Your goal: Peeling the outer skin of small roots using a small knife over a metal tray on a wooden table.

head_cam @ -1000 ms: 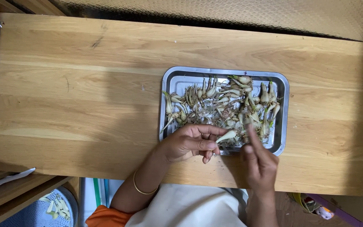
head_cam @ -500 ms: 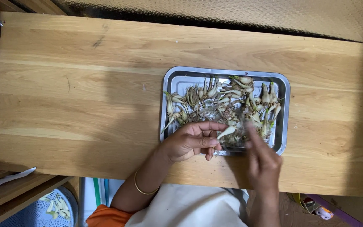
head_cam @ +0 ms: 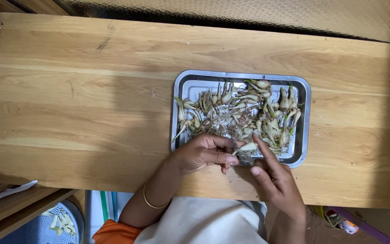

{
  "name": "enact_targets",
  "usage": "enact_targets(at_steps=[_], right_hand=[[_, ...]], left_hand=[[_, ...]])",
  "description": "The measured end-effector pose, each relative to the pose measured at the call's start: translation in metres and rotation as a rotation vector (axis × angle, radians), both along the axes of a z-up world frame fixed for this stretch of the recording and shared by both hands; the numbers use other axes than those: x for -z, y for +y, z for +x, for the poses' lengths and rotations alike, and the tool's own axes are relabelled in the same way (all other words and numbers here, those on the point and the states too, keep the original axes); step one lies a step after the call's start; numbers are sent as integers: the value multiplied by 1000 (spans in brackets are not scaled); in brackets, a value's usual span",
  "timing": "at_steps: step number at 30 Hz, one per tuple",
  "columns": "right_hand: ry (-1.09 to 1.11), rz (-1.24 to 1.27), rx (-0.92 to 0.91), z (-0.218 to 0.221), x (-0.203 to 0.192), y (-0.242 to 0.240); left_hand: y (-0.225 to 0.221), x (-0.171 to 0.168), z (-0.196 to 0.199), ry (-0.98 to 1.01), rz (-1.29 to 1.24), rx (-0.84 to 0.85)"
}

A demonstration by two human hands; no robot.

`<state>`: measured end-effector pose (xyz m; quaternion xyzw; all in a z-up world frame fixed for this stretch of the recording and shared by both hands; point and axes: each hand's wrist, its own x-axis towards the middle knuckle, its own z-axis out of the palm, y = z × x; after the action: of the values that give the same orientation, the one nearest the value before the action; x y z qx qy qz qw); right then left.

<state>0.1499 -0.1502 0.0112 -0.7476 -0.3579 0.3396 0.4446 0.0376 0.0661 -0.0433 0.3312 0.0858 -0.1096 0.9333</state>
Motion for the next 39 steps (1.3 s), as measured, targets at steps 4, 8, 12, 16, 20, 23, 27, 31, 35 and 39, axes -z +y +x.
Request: enact_targets(at_steps=[4, 8, 12, 16, 20, 23, 27, 31, 35, 39], right_hand=[[84, 156, 59, 0, 5, -1], [111, 183, 107, -7, 0, 5], [72, 98, 6, -12, -1, 4], [-14, -1, -2, -6, 4, 0], [56, 168, 39, -2, 15, -6], [65, 138, 7, -8, 7, -1], [-20, 39, 67, -10, 8, 0], [11, 199, 201, -12, 19, -4], [-148, 185, 26, -11, 42, -19], [-239, 224, -72, -15, 27, 1]], left_hand=[[7, -11, 0, -17, 44, 71], [6, -1, -1, -8, 16, 60], [0, 9, -3, -17, 26, 15], [-1, 15, -3, -2, 74, 3], [3, 3, -1, -46, 106, 31], [3, 5, -1, -61, 104, 35], [-2, 8, -2, -11, 56, -15], [0, 12, -2, -1, 22, 3], [-1, 14, -2, -27, -5, -10], [-4, 30, -5, -24, -65, -44]])
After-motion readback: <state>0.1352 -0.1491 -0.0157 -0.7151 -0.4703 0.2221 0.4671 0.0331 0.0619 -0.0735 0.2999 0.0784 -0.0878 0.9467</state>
